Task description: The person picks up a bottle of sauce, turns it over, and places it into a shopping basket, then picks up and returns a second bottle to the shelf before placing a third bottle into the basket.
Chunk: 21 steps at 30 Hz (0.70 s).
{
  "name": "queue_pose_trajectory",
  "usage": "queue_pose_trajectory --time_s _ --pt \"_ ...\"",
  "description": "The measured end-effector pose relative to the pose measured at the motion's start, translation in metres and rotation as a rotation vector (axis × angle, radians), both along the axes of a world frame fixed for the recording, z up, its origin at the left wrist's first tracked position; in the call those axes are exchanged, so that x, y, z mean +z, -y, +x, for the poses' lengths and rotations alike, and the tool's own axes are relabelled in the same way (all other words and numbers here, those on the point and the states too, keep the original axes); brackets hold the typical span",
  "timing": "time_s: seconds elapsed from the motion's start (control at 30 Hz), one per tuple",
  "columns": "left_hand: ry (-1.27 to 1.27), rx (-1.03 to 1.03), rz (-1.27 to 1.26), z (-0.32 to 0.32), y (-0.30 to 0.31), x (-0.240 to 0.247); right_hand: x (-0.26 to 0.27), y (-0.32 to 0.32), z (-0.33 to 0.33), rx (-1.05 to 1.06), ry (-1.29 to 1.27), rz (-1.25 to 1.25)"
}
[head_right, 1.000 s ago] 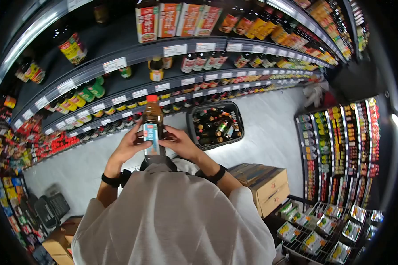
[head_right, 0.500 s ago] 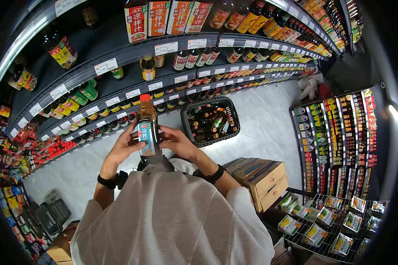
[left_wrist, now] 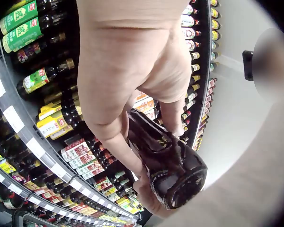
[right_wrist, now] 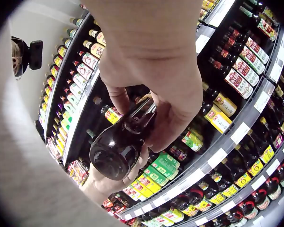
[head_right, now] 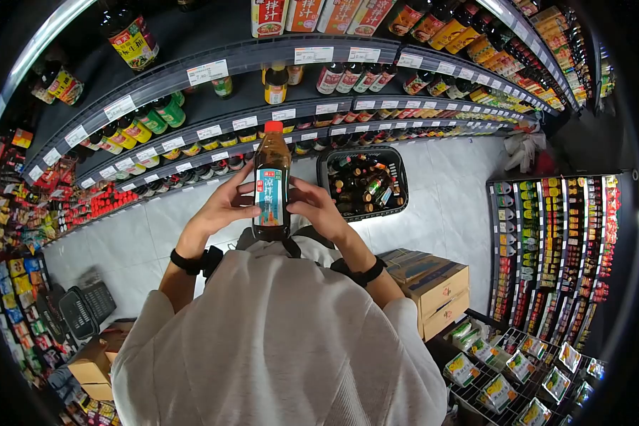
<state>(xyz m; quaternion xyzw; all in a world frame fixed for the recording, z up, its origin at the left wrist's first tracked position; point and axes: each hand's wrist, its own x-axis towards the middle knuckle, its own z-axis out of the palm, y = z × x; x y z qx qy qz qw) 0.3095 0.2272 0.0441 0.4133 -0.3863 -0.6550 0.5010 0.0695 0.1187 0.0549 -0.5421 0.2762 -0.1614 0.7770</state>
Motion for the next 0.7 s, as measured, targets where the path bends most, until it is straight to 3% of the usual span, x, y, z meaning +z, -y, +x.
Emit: queue_pose_trajectory --time_s 0.13,0.7 --pt "-0.137 0.043 0.027 -0.002 -0.001 0.001 0.001 0.001 0.003 0.043 0.041 0.017" --pt "-0.092 0.044 0.06 0.019 -0.008 0.003 -0.001 -0.002 0.022 0.021 0.034 -0.015"
